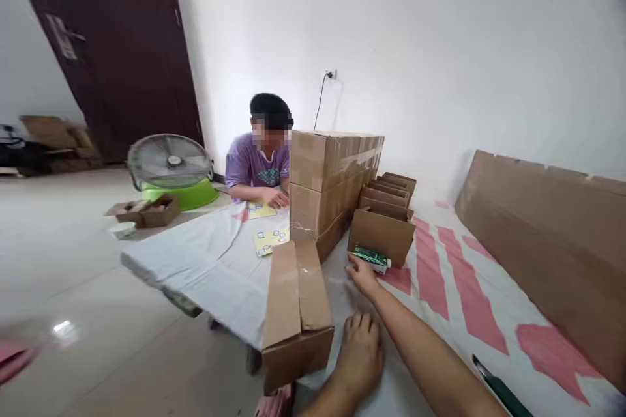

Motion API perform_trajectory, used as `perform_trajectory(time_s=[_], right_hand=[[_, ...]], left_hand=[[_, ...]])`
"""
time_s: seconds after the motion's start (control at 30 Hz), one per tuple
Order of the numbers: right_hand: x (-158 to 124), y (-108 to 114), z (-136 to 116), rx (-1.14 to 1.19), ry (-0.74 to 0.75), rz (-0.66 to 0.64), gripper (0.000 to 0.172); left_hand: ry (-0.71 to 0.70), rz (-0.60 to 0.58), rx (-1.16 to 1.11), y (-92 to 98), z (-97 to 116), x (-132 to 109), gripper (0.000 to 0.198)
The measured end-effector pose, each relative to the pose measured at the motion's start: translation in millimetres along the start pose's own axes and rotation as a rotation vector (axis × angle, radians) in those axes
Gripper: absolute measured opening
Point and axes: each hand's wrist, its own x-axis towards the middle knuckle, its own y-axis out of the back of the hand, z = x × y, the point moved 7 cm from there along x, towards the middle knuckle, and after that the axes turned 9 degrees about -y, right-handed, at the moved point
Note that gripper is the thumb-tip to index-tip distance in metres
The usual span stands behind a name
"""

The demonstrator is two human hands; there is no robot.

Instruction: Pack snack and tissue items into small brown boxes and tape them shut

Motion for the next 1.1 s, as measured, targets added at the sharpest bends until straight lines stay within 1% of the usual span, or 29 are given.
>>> perform_trajectory(time_s=[0.1, 0.2, 0.33, 0.43, 0.53, 0.63, 0.7, 0.8, 0.9, 1.0, 1.1], right_hand=[[-14, 18, 3, 0.005, -0.021, 0.000, 0.020], [-36, 41, 6, 0.040, -0.029, 0.033, 0.020], [-75, 81, 6, 0.100, -0.014, 0.151, 0.025], [-104, 119, 6, 0.094, -0.024, 0.268, 0.023], [-133, 171, 7, 0.042, -0.061, 0.420, 0.018], [-169, 240, 7, -0.024, -0.090, 0.620, 0.020], [-201, 291, 2, -0.066, -0.093, 0.763, 0.022], [-256, 364, -11, -0.132, -0.081, 0.968, 0.022], [-313, 427, -30, -0.222, -0.073, 1.157, 0.021], [-362, 475, -47, -0.313, -0.091, 1.343, 0.022], [-392, 505, -58, -0.378, -0.149, 1.491, 0.027]], left_hand=[[-0.012, -0.012, 0.000, 5.4, 3, 0, 0.026], [-0.017, -0.010, 0.004, 9.3, 4, 1, 0.023], [-0.036, -0.009, 0.028, 13.6, 6, 4, 0.021], [-0.066, -0.014, 0.039, 18.1, 10, 4, 0.020], [-0.106, -0.021, 0.045, 20.5, 11, 4, 0.023], [-0.156, -0.018, 0.135, 18.5, 10, 6, 0.025], [-0.180, -0.022, 0.148, 14.9, 9, 7, 0.027], [-0.198, -0.033, 0.145, 10.1, 7, 7, 0.030], [-0.201, -0.027, 0.149, 8.6, 5, 8, 0.033], [-0.191, -0.034, 0.150, 7.8, 4, 9, 0.035], [-0.191, -0.046, 0.145, 7.7, 4, 10, 0.035]])
